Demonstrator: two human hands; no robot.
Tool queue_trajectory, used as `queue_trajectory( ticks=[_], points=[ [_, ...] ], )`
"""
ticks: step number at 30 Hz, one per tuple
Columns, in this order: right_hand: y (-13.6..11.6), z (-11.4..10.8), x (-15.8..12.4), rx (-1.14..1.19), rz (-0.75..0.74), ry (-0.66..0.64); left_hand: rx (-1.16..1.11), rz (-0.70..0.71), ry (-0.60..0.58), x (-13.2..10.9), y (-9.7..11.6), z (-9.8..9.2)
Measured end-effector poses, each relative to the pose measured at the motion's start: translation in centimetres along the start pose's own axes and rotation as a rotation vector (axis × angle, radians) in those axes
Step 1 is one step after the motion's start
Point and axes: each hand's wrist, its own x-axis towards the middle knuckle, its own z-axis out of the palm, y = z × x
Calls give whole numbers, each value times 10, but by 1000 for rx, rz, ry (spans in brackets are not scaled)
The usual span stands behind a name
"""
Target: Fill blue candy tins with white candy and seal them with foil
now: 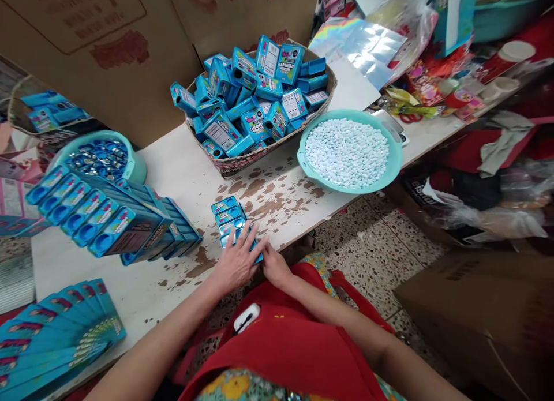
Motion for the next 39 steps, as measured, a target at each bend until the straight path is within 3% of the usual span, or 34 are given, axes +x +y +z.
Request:
queue_trajectory(
  ticks=[4, 6, 9, 11, 13, 15, 17, 20, 22, 23, 25, 28, 30, 33, 36, 39],
  points=[
    [4, -9, -7, 255, 106, 94, -40, 63, 81, -21, -10, 22],
    [1, -17, -5, 399, 222, 126, -139, 18, 226, -32, -16, 23],
    [-12, -24, 8, 545, 270, 144, -410, -385, 608, -39, -19, 24],
    [-23, -22, 22, 550, 239, 89, -629, -676, 723, -35, -15, 34],
    [-32, -17, 36, 510, 212, -4, -797, -780, 660, -29, -10, 50],
    [-38, -14, 44, 500, 198, -79, -893, -783, 549, -24, -7, 63],
    [-41, -18, 41, 575, 238, -76, -958, -796, 498, -23, -12, 63],
    [-44, -30, 16, 814, 529, 16, -985, -871, 620, -17, -40, 42],
    [-49, -36, -5, 975, 805, -96, -970, -837, 705, -2, -72, 24],
    [-53, -36, -13, 1037, 912, -212, -987, -781, 683, 9, -89, 17],
    [-62, -29, -20, 1176, 1035, -386, -1084, -691, 496, 34, -118, 9],
    [-75, -16, -11, 1495, 1021, -353, -1163, -730, 224, 55, -139, 9],
    [-80, -14, -7, 1628, 1002, -295, -1101, -787, 202, 49, -135, 9],
    [-72, -27, -13, 1523, 1006, -236, -982, -821, 282, 13, -111, 9],
    [-48, -56, -14, 1278, 953, -118, -990, -942, 390, -28, -70, 17],
    [-29, -93, 23, 990, 766, -66, -1300, -1126, 534, -46, -17, 35]
  ],
)
